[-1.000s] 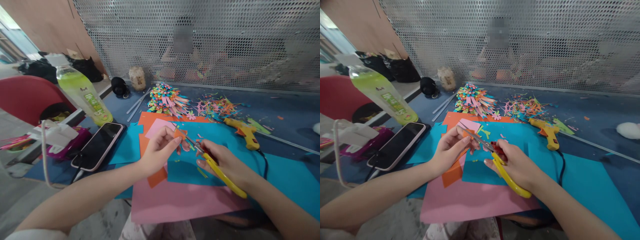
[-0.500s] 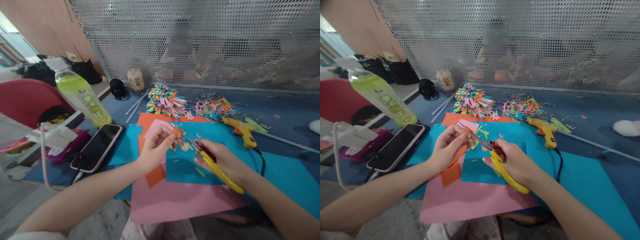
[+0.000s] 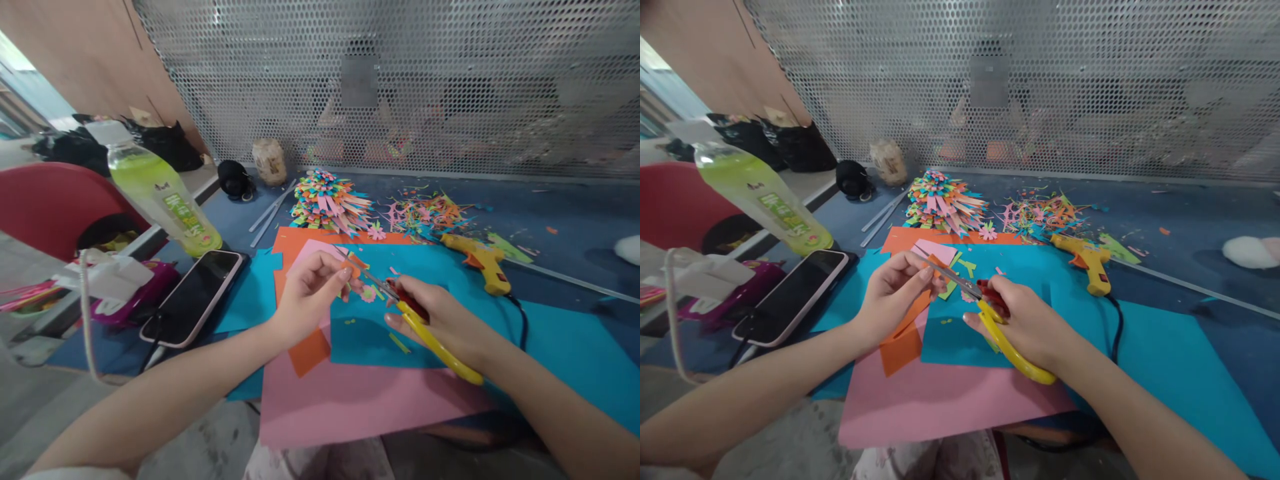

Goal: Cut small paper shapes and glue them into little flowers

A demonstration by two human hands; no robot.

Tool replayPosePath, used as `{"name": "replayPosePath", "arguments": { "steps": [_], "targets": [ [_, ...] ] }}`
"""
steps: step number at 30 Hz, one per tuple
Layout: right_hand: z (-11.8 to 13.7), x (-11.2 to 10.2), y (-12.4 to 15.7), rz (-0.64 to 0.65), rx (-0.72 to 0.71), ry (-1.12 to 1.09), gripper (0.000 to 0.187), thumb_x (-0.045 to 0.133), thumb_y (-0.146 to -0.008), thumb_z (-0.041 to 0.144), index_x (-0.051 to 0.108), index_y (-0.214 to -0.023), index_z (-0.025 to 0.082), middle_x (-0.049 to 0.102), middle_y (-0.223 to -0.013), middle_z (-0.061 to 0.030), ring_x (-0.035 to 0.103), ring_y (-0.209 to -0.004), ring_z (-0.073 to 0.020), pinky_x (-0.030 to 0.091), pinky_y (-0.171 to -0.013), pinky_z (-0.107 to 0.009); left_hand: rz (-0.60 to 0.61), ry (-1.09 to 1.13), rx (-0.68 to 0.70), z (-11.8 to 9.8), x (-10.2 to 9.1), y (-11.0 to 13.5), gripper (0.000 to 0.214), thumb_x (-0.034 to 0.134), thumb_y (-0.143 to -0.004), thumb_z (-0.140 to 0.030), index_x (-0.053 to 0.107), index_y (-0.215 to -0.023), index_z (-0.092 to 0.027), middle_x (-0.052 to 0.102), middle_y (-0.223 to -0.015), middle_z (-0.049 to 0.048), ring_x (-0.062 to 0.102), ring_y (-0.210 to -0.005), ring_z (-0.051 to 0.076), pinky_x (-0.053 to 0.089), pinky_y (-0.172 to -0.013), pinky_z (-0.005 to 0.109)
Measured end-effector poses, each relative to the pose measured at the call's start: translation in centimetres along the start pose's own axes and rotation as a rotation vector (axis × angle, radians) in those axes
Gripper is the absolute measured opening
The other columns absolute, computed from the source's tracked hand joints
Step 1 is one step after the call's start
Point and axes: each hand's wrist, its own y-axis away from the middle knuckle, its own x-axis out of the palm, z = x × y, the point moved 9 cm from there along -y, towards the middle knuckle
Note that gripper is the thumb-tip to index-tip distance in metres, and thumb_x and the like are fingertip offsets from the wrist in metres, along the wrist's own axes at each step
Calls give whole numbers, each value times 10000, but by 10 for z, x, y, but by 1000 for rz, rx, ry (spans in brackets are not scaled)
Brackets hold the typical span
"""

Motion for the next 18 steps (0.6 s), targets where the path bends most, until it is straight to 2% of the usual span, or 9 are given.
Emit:
{"name": "replayPosePath", "arguments": {
  "steps": [18],
  "targets": [
    [-6,0,0,-2,14,30,320,524,-774,490,399,-672,214,368,-600,49,321,-539,-105,285,-477,-247,-6,-5,-23,4,-2,-1,172,647,-760,-291,559,-709,-153,651,-644,14,589,-576,98,474,-554,231]
  ]
}}
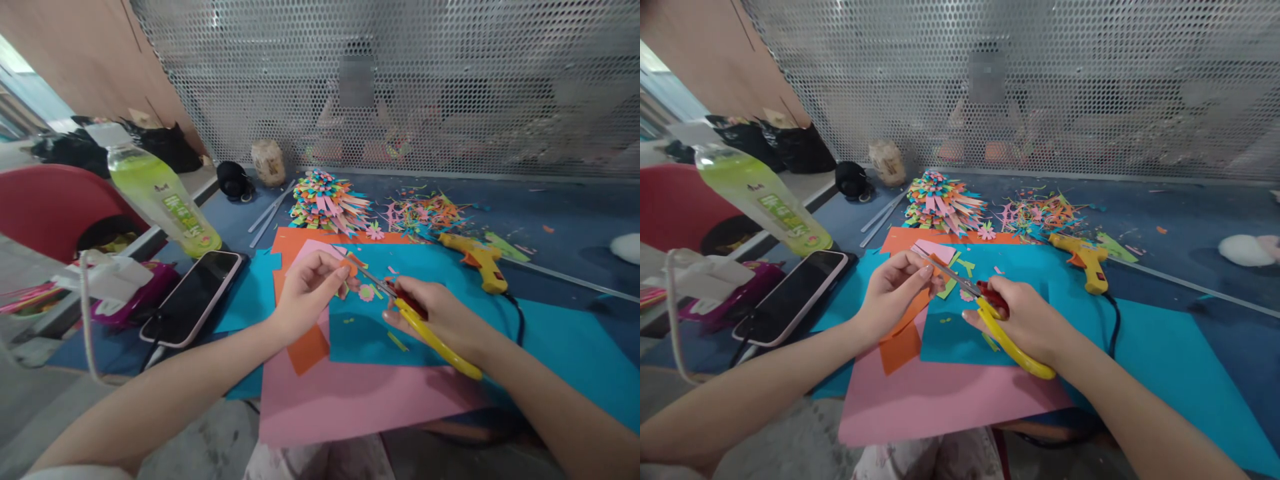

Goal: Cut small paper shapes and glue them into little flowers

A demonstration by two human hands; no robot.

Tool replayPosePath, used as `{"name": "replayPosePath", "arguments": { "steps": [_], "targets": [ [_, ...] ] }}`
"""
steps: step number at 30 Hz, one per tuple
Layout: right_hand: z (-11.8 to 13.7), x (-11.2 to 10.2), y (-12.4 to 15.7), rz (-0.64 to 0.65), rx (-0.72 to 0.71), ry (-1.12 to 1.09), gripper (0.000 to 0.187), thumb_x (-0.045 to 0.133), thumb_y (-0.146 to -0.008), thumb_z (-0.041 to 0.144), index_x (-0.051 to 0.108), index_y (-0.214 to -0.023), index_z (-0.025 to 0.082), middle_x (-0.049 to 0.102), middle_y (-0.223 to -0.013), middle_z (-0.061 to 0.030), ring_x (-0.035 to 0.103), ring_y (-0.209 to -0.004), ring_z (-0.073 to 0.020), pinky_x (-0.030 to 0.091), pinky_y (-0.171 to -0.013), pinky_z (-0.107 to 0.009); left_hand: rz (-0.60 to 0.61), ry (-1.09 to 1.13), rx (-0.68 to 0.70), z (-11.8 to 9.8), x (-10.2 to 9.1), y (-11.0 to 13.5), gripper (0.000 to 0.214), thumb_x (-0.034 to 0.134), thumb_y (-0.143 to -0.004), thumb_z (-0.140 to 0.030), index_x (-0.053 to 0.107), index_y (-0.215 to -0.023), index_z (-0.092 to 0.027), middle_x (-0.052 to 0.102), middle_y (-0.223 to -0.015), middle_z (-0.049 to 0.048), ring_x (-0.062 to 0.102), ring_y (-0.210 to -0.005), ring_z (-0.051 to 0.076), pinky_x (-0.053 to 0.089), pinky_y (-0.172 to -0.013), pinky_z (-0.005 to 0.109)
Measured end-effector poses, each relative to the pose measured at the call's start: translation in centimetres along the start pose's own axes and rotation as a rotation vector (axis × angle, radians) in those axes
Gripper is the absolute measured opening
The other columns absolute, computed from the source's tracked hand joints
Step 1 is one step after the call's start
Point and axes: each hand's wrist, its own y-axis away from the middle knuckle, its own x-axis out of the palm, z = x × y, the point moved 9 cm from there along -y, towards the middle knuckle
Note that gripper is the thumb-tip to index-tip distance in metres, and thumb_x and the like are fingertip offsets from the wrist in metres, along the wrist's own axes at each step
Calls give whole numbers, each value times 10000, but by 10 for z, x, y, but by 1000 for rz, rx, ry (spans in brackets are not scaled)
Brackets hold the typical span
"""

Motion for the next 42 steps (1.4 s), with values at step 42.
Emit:
{"name": "replayPosePath", "arguments": {
  "steps": [42],
  "targets": [
    [-1,-5,-2,-45,41,24,281,518,-755,465,421,-709,205,452,-633,30,388,-567,-117,330,-519,-260,29,99,-101,15,2,-2,150,684,-721,-232,570,-718,-134,687,-674,45,626,-600,120,473,-515,213]
  ]
}}
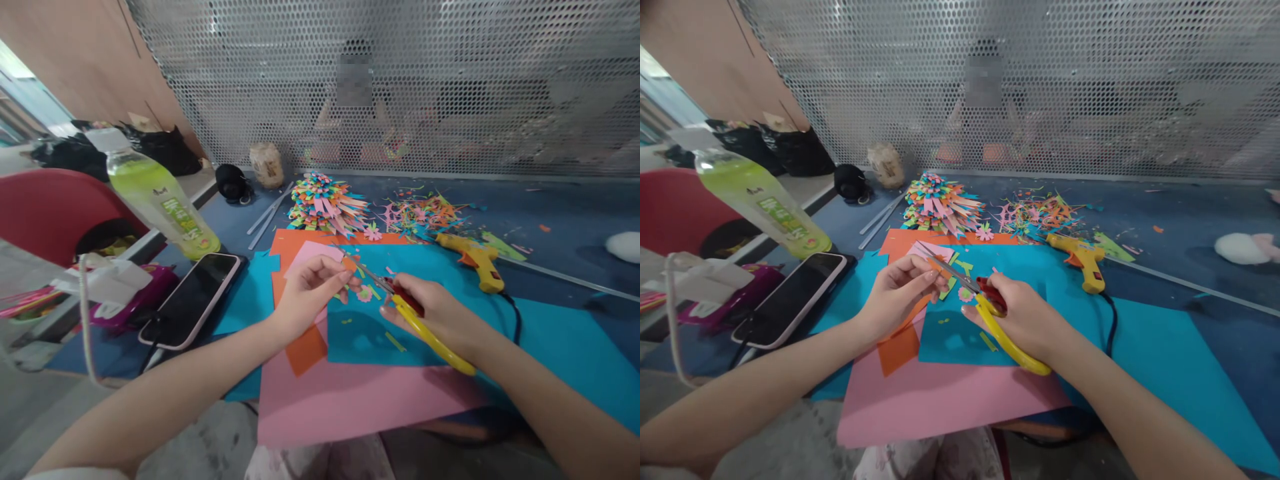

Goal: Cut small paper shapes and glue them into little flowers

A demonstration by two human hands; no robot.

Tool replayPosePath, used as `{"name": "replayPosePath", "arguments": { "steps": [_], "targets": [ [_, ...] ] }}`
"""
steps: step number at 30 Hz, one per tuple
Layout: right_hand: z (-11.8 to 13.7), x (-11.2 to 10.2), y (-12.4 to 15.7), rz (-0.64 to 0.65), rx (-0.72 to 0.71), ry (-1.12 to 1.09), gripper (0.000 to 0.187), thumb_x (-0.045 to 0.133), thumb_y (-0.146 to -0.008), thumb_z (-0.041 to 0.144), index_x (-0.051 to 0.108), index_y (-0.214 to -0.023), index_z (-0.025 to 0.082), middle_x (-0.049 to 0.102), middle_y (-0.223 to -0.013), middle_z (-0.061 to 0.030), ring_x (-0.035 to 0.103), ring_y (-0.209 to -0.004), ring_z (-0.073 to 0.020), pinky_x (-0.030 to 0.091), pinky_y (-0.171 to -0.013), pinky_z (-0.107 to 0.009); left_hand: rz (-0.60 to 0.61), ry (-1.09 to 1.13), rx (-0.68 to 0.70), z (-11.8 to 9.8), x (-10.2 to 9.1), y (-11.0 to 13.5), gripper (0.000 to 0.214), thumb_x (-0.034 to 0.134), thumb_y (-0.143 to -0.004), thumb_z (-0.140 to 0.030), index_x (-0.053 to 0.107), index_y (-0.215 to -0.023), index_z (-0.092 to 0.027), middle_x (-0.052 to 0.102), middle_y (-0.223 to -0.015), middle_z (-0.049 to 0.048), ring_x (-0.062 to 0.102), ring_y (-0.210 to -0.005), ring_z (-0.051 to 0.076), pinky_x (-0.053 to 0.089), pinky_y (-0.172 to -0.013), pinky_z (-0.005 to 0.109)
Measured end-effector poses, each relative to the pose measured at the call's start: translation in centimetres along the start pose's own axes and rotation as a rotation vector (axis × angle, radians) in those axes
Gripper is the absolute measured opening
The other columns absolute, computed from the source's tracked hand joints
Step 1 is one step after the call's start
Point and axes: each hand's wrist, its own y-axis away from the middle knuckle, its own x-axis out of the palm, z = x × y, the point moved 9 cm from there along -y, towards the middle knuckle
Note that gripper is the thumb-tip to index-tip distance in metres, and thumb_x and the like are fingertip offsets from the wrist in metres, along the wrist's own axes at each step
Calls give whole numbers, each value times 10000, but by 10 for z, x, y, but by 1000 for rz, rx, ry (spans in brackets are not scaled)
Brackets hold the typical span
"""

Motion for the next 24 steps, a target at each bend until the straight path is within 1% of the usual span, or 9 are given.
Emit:
{"name": "replayPosePath", "arguments": {
  "steps": [3,10,15,20,24],
  "targets": [
    [0,0,1,5,7,-32,280,525,-746,466,439,-724,200,474,-658,17,412,-587,-125,346,-540,-265,4,-2,-11,1,1,0,138,674,-731,-222,570,-724,-131,690,-678,48,627,-601,119,473,-516,212],
    [5,-1,0,-16,-38,-2,270,529,-752,442,437,-692,196,461,-608,34,373,-554,-106,336,-520,-247,24,31,-36,3,5,0,167,687,-719,-249,567,-712,-132,687,-665,49,636,-604,131,468,-504,213],
    [3,-2,-1,-31,-24,-20,291,527,-744,466,440,-686,194,482,-621,23,396,-550,-105,330,-495,-237,-14,31,-18,2,0,0,156,688,-719,-248,577,-734,-139,691,-688,45,642,-627,131,477,-511,211],
    [0,-2,1,-22,-6,-6,307,510,-748,490,461,-700,190,494,-623,20,413,-563,-115,354,-515,-248,-32,37,5,-1,-2,0,151,675,-734,-248,566,-732,-144,686,-729,44,656,-692,148,487,-526,216],
    [1,-2,1,-14,-12,11,297,514,-751,479,483,-706,187,487,-618,22,421,-562,-118,353,-520,-250,-69,24,44,-6,-6,-1,137,663,-747,-249,570,-745,-147,672,-735,32,639,-666,125,476,-534,209]
  ]
}}
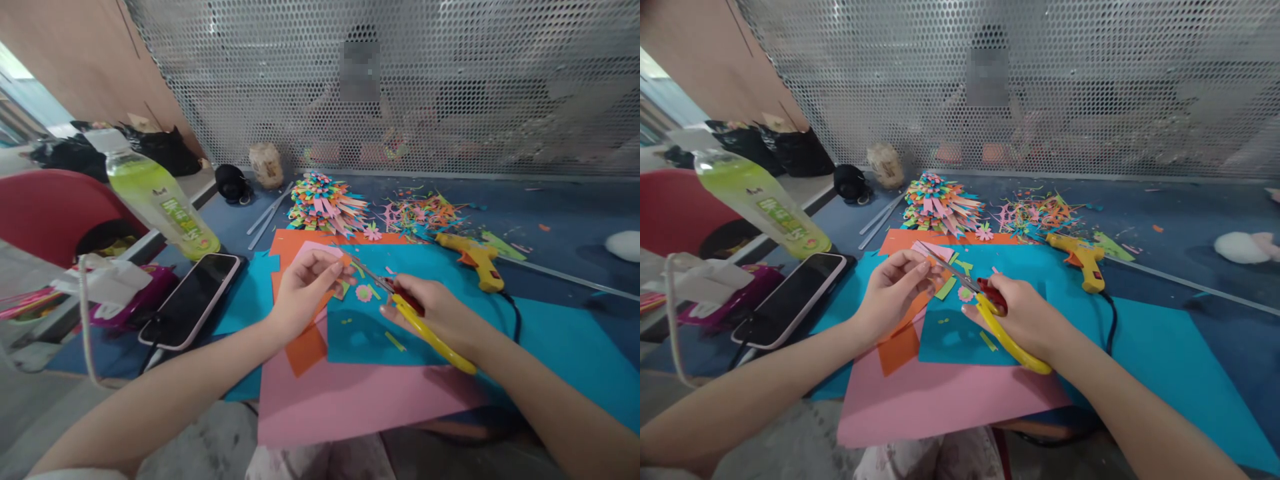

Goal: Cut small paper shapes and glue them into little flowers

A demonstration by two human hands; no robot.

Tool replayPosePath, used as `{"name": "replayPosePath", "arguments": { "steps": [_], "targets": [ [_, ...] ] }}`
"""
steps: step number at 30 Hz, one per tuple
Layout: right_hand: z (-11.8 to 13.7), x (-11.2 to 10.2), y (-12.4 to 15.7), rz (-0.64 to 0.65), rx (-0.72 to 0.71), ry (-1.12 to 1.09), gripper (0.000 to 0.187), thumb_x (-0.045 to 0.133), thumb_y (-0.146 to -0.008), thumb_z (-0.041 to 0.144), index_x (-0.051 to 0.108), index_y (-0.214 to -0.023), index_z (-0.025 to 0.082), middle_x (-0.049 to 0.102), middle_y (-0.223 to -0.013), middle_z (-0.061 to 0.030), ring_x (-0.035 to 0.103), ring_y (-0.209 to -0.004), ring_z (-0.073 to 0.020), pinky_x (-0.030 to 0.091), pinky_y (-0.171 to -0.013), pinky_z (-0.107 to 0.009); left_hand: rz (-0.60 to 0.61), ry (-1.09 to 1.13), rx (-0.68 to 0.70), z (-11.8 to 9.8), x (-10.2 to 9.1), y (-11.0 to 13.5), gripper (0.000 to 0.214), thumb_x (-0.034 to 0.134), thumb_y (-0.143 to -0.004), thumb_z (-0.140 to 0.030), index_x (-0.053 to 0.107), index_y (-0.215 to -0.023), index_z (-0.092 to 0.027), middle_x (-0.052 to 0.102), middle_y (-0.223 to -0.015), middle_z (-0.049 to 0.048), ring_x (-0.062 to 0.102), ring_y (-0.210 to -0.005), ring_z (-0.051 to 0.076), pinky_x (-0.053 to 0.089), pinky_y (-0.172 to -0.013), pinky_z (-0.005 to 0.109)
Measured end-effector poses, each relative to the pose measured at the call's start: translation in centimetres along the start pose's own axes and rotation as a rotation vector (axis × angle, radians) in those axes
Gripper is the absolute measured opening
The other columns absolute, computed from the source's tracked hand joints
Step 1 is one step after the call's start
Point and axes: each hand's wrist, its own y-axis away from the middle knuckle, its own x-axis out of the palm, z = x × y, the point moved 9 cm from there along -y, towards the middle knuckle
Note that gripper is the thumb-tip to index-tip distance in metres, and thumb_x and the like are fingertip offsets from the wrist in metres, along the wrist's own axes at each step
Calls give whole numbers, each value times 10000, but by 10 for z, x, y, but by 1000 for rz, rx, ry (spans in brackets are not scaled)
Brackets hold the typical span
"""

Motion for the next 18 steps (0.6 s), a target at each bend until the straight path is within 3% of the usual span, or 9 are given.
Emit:
{"name": "replayPosePath", "arguments": {
  "steps": [6,13,18],
  "targets": [
    [0,1,1,24,-8,28,334,505,-766,518,472,-700,192,461,-619,26,396,-555,-115,331,-501,-247,-70,-73,87,-9,-9,-1,124,675,-730,-253,613,-765,-152,638,-703,16,588,-621,97,466,-518,195],
    [0,4,1,56,4,-6,311,497,-777,489,427,-683,201,415,-613,39,358,-552,-108,314,-491,-246,-74,70,-33,2,-5,-2,143,732,-659,-229,633,-730,-153,644,-674,7,588,-603,88,470,-512,188],
    [-1,5,1,70,7,-35,308,505,-776,484,416,-677,206,414,-619,37,369,-564,-114,329,-503,-252,-56,83,-63,4,-2,-1,124,716,-683,-229,628,-688,-142,652,-656,16,585,-573,87,467,-495,190]
  ]
}}
